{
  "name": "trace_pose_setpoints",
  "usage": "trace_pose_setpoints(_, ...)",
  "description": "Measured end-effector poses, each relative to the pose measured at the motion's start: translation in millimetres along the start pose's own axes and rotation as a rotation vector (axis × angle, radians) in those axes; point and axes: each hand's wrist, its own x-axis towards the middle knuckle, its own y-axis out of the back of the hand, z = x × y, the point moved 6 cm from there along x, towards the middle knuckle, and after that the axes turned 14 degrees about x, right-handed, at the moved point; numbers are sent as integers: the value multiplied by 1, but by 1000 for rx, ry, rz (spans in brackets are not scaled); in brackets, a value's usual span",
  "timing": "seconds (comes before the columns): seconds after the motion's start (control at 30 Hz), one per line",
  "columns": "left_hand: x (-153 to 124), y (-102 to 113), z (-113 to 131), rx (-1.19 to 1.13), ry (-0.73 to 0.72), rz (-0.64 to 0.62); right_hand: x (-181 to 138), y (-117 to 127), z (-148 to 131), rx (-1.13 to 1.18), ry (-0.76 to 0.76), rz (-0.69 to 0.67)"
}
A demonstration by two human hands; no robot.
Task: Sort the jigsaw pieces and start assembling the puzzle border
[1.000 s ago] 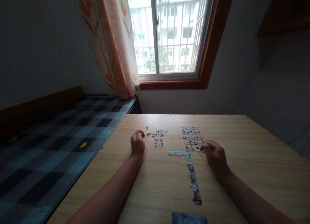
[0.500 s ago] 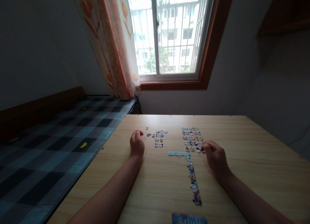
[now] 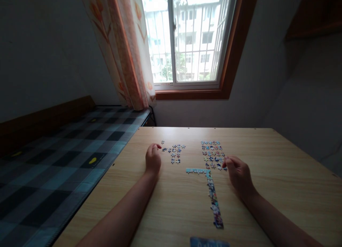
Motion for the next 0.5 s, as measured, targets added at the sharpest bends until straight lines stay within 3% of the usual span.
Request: trace_pose_setpoints(0.5,2,-3,6,112,-83,-58,-1,1,3,17,-84,7)
